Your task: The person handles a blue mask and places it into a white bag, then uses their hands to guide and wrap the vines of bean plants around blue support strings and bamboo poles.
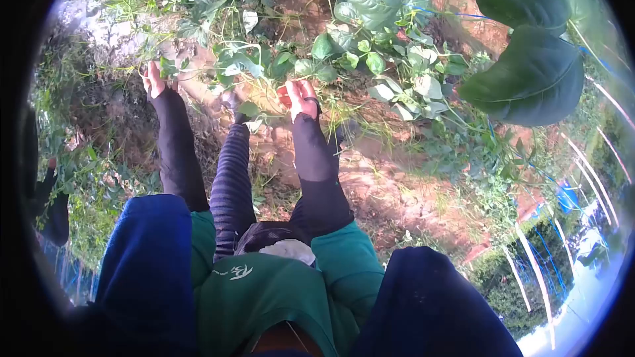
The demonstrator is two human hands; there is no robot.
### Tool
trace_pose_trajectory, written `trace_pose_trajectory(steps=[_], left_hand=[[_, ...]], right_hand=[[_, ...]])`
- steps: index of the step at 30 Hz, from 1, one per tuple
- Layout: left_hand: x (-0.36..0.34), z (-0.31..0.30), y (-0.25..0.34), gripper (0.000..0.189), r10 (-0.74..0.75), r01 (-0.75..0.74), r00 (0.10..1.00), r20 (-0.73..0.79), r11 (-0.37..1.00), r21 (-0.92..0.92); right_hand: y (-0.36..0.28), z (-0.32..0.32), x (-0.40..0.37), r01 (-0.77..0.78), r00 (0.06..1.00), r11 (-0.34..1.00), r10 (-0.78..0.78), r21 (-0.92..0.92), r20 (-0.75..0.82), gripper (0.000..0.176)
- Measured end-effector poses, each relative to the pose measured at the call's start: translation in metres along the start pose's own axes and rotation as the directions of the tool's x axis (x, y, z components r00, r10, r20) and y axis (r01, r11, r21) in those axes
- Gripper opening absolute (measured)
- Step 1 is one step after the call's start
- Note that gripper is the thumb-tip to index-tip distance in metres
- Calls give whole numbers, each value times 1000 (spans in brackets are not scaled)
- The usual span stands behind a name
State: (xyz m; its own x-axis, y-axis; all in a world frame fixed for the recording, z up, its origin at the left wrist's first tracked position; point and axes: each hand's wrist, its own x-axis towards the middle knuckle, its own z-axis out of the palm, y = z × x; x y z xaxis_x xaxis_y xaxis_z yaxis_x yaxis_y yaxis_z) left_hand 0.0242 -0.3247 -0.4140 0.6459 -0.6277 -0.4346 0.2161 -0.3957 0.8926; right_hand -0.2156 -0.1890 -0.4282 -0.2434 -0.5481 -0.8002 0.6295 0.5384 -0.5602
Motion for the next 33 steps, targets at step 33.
trace_pose_trajectory(steps=[33], left_hand=[[-123,-22,61,11,-184,520,335,924,854,-18]], right_hand=[[-65,61,-82,753,611,545,-787,-369,85,29]])
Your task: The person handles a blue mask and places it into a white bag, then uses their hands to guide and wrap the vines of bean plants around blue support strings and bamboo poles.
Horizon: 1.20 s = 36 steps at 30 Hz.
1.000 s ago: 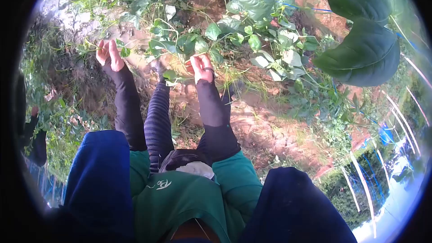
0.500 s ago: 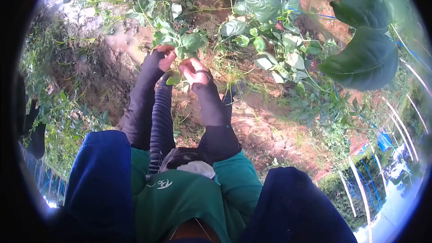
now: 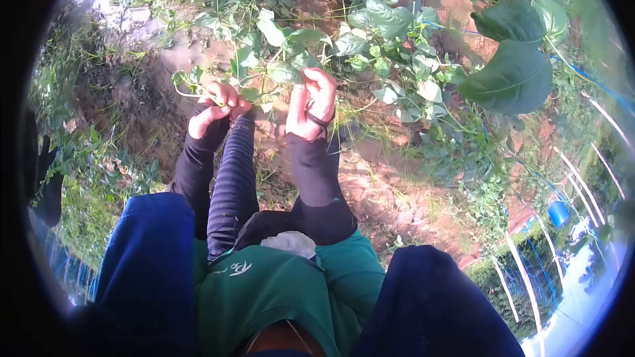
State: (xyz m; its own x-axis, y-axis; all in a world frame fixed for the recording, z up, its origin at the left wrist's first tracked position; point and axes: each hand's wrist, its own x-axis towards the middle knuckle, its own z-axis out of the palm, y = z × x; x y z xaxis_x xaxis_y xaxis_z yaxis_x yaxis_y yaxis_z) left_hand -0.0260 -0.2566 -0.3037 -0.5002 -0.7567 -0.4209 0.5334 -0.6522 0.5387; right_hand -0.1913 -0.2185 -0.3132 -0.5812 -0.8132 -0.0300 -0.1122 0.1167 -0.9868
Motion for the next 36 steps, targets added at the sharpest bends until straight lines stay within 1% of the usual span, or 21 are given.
trace_pose_trajectory(steps=[3,4,6,7,8,9,13,14,16,18,20,23,26,29,30,31,32,33,34,35,36], left_hand=[[-8,7,6,12,10,-11,999,36,999,45],[-10,7,8,13,25,-29,997,74,998,64],[-17,13,13,14,14,-24,996,86,993,118],[-19,14,15,15,47,-70,990,135,983,170],[-20,16,17,15,76,-117,979,188,969,220],[-29,-3,8,15,35,-69,987,154,972,223],[-47,-3,8,13,-38,-23,977,211,961,277],[-49,-3,9,13,-32,-28,977,211,962,273],[-48,-5,11,13,38,-16,994,107,980,-199],[-45,-7,25,15,-13,-40,986,-166,949,-313],[-34,3,46,15,15,-65,972,-233,975,-210],[-12,15,68,13,168,-160,958,-234,986,53],[20,34,93,15,71,-81,942,-327,997,-16],[65,84,77,16,303,-231,922,-241,930,285],[82,114,52,17,367,-291,922,-125,868,402],[89,134,15,21,331,-348,923,198,493,797],[83,165,-18,23,5,-337,934,357,338,879],[67,194,-36,28,-226,-528,835,502,-69,847],[56,205,-70,32,-375,-234,903,212,-13,972],[60,162,-166,24,130,-688,721,681,248,681],[56,209,-102,32,-541,-576,742,396,-213,789]], right_hand=[[-33,19,4,-202,927,977,169,68,335,28],[-30,27,7,-304,847,953,277,-14,454,31],[-13,44,8,-127,675,885,408,-448,615,36],[-17,48,17,-330,465,833,552,-444,692,39],[1,53,22,-81,364,903,422,-423,830,37],[17,51,19,-75,370,904,417,-421,830,37],[-31,47,38,-289,54,820,529,-494,847,33],[-33,39,35,-493,209,794,505,-356,837,28],[-41,16,32,-621,580,772,338,135,741,17],[-48,-16,30,-712,675,589,425,383,603,12],[-41,-58,31,-635,666,655,196,409,719,12],[-54,-87,4,-507,799,631,89,587,595,20],[-90,-97,-21,-279,741,957,164,76,651,19],[-93,-79,-62,-2,554,998,47,-56,831,20],[-91,-70,-76,43,469,993,74,-107,880,20],[-98,-55,-95,-597,533,798,315,85,785,24],[-61,-69,-125,-584,524,811,416,-42,743,32],[-48,-83,-134,-485,551,873,351,-51,757,33],[-43,-94,-134,-383,569,922,284,-57,772,34],[-48,-96,-127,-387,563,920,287,-59,775,34],[-63,-92,-113,-396,580,914,322,-86,748,35]])
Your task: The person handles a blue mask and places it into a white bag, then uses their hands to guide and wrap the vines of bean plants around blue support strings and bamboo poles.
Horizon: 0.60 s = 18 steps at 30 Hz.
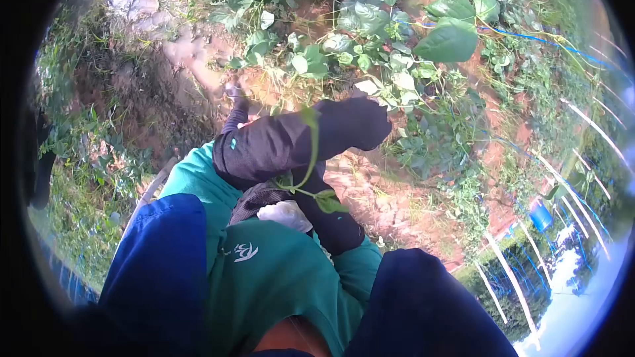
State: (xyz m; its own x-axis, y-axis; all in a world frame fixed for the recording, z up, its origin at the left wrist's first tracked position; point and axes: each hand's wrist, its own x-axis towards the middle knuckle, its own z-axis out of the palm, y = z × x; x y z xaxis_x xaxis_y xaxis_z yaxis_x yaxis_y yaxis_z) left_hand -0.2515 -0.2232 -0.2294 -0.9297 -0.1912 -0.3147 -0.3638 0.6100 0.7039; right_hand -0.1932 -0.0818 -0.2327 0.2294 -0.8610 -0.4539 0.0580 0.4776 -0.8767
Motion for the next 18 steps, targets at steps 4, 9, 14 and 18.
trace_pose_trajectory(steps=[4,9,14,18], left_hand=[[-71,-101,-68,21,-328,-152,563,-758,861,-486],[-158,9,-198,12,-888,-402,254,-382,262,-877],[-117,145,-154,47,-408,-2,887,215,-470,-883],[-80,169,-115,59,-189,-356,924,-333,-745,-564]], right_hand=[[-77,-27,40,-114,977,993,106,-35,-183,42],[-55,-71,49,62,935,897,102,438,-341,60],[-60,-65,52,-115,819,808,406,577,-405,59],[-58,-64,32,136,896,854,110,503,-430,54]])
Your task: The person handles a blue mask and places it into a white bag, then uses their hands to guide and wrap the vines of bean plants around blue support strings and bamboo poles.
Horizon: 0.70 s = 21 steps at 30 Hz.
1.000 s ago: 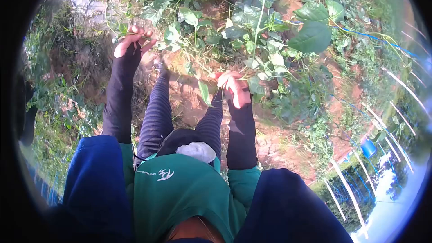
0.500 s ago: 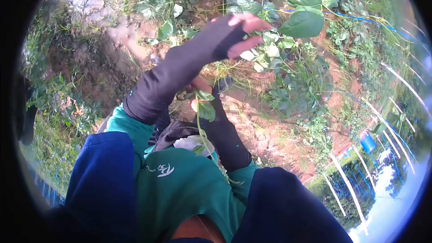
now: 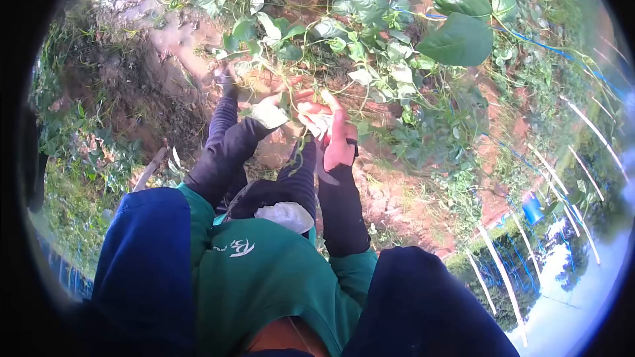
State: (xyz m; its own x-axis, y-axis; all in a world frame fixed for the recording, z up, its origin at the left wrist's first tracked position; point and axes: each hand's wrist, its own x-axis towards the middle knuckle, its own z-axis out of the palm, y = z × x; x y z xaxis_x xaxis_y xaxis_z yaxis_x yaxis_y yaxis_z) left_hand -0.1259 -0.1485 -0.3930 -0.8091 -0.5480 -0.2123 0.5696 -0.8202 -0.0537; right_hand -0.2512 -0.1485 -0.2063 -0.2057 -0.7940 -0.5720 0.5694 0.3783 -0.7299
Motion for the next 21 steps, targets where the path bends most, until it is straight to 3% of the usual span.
trace_pose_trajectory(steps=[2,3,4,7,10,12,13,14,16,17,18,19,20,21], left_hand=[[1,67,18,62,-83,49,955,-285,991,-127],[-13,19,11,57,-82,64,953,-293,995,-70],[-27,15,21,57,-84,66,952,-295,995,-72],[-58,39,70,55,-48,110,909,-414,986,126],[-73,87,121,53,11,177,858,-514,932,315],[-69,125,159,45,163,1,909,-383,919,395],[-60,138,168,42,311,-154,873,-376,907,393],[-48,151,175,39,452,-306,812,-369,868,391],[1,192,169,36,722,-470,578,-380,676,568],[29,199,152,35,822,-521,518,-238,524,674],[62,212,128,34,826,-529,558,-73,423,736],[80,236,100,33,549,-298,834,48,376,878],[91,256,77,32,169,-95,984,60,213,972],[104,220,53,30,-254,-190,954,159,-101,977]], right_hand=[[-7,-8,-3,22,986,1000,-22,-3,-163,54],[-6,-23,-4,65,989,998,-62,20,-133,53],[-7,-28,-3,114,981,993,-109,19,-162,53],[-15,-51,-6,90,951,994,-105,-65,-291,50],[-8,-77,-11,112,959,994,-112,-14,-260,54],[6,-87,-16,57,986,977,-87,-208,-140,52],[14,-79,-20,38,998,979,-48,-202,-48,51],[27,-67,-23,19,999,980,-10,-198,47,50],[51,-43,-28,86,951,954,8,-287,311,31],[59,-22,-36,-19,947,949,118,-315,299,28],[58,-4,-42,-121,932,931,226,-344,284,25],[53,1,-35,-77,862,847,322,-526,392,27],[46,7,-30,-3,774,733,433,-681,463,33],[33,18,-31,303,796,346,421,-888,435,20]])
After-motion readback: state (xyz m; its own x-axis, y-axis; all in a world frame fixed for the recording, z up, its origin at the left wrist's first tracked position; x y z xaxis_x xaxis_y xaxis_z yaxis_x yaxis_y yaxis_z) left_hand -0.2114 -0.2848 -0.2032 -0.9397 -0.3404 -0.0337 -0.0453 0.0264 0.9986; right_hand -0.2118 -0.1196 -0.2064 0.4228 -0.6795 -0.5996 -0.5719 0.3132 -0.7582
